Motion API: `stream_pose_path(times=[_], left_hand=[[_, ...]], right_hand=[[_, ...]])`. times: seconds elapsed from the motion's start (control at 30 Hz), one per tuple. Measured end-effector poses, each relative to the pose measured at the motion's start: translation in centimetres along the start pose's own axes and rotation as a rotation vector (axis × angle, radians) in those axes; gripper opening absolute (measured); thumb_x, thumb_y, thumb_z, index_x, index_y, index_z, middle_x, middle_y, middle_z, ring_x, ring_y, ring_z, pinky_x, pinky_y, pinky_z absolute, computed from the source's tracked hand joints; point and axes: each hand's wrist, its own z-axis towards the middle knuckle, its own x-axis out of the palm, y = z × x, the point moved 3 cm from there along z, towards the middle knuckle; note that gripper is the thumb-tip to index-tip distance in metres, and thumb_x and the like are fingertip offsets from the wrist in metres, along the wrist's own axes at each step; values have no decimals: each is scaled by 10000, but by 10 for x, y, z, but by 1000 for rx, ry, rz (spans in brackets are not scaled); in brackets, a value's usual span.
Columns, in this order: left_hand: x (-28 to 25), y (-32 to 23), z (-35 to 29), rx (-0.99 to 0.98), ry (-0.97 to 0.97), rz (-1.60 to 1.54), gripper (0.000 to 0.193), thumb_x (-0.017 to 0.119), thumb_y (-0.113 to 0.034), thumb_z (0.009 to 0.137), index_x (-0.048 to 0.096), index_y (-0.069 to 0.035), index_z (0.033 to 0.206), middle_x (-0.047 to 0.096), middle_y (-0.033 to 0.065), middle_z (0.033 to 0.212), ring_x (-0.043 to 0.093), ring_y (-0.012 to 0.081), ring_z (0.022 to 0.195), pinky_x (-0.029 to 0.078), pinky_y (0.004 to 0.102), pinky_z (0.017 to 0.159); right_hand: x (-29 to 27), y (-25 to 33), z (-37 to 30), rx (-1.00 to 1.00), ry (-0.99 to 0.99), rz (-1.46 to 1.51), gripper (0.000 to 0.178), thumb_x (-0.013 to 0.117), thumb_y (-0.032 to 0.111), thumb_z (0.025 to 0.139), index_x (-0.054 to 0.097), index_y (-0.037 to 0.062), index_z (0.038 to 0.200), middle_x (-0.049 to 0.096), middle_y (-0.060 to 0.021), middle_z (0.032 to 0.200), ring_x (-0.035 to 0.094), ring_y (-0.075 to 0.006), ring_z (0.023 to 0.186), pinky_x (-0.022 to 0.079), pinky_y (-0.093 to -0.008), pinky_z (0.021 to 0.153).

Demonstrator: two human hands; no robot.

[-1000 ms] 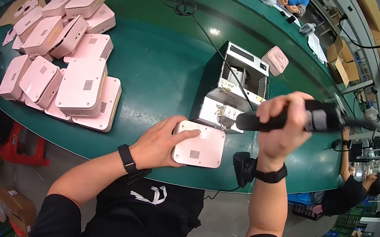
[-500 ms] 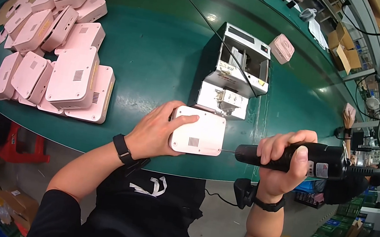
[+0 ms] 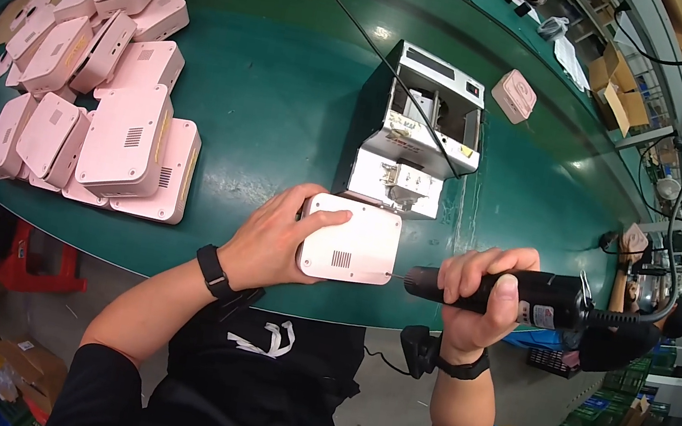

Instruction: The person picks up a pink device from a stack, places it on the table, and uses a power screwdriver to drive screws into the back of the casing before setting it aside and repeating the process.

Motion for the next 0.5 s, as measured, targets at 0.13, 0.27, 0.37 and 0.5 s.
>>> stream_pose_path(times=[0.13,0.27,0.37,0.5], left_hand=[[1,0,0,-3,5,-13,823,894,-239,585,542,-218,1329,463,152,1262,542,365,1108,485,441,942],[0,2,0,-8,3,2,821,889,-232,585,542,-222,1329,462,151,1263,541,362,1109,484,436,942],[0,0,-2,-3,-6,11,819,885,-229,586,542,-227,1330,461,149,1263,540,360,1109,484,435,942],[0,0,-2,-28,16,-2,817,877,-219,586,543,-233,1331,462,143,1263,541,353,1109,483,434,942]], right_hand=[[3,1,1,1,76,-8,276,551,323,931,419,85,981,468,-45,631,435,-145,455,419,-322,496],[16,17,22,-45,123,32,270,545,314,939,432,79,1006,474,-46,634,451,-150,469,421,-331,497],[29,24,49,-157,53,90,242,512,291,956,440,73,1033,484,-50,639,461,-151,486,423,-334,513],[29,6,78,-106,-71,-74,221,476,285,970,442,78,1040,477,-46,636,458,-151,494,420,-332,532]])
